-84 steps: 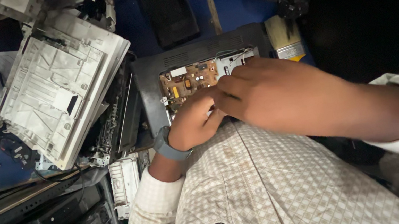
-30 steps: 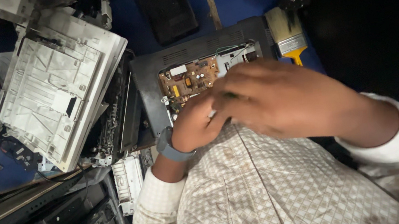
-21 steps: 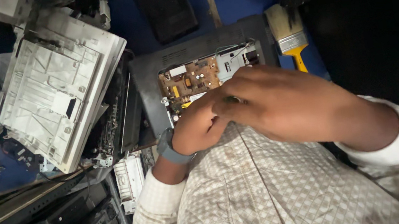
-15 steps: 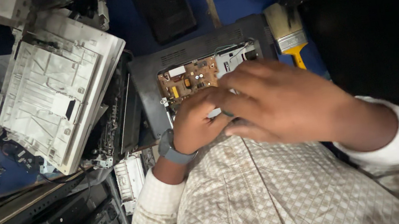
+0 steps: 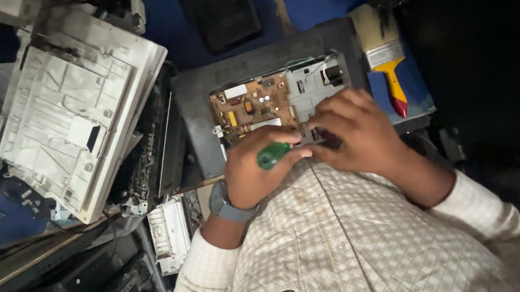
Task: The person uses a screwdriver to remove screws from a circuit board inside an electronic device, then places the screws on the workbench. The person repeats this process for multiple screws across the board.
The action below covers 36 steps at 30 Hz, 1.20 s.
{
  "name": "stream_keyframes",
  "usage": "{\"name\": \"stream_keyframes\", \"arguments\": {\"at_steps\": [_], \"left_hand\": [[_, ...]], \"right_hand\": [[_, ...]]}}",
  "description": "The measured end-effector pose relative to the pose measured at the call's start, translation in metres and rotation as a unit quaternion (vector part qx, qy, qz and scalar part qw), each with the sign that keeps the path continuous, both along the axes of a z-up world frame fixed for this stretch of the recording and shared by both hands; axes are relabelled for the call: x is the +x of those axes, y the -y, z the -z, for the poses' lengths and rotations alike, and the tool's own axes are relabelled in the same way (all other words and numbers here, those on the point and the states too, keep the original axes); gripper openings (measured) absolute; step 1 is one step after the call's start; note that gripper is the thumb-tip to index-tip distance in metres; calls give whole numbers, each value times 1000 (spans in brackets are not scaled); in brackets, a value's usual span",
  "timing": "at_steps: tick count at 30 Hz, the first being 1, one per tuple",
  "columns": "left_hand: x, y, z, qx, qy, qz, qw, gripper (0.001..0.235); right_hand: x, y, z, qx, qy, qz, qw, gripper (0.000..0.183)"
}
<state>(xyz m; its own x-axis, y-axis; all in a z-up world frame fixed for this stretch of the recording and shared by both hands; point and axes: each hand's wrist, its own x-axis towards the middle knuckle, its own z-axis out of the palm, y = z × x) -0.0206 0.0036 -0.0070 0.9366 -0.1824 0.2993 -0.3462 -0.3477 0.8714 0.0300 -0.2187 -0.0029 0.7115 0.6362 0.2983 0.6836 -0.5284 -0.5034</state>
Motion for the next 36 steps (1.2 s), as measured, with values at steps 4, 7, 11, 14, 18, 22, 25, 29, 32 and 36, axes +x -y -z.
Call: {"name": "stream_keyframes", "arguments": {"at_steps": [4, 7, 11, 14, 18, 22, 25, 29, 32, 36], "left_hand": [[-3, 4, 13, 9, 63, -75, 995, 35], [-4, 7, 19, -6, 77, -96, 992, 35], [-6, 5, 24, -21, 52, -115, 992, 33], [-8, 5, 29, -67, 41, -127, 989, 31], [-8, 5, 38, -98, 1, -151, 984, 30], [-12, 5, 43, -120, -29, -167, 978, 26], [-12, 5, 42, -108, -14, -166, 980, 26], [-14, 3, 39, -73, 45, -164, 983, 28], [-20, 1, 39, -13, 20, -197, 980, 25], [-20, -5, 46, -226, 33, -183, 956, 21]], "right_hand": [[-2, -4, 14, -34, 18, -15, 999, 40], [0, -8, 20, -44, 9, -9, 999, 41], [3, -10, 22, -39, -6, -6, 999, 36], [5, -10, 23, -19, -10, 0, 1000, 32], [5, -11, 25, -25, 4, 3, 1000, 23], [5, -13, 27, -33, 30, -1, 999, 18], [4, -14, 27, -30, 62, -3, 998, 17], [4, -15, 27, -37, 61, 3, 997, 13], [3, -15, 25, -40, 39, 9, 998, 11], [7, -15, 19, 23, 0, 3, 1000, 11]]}}
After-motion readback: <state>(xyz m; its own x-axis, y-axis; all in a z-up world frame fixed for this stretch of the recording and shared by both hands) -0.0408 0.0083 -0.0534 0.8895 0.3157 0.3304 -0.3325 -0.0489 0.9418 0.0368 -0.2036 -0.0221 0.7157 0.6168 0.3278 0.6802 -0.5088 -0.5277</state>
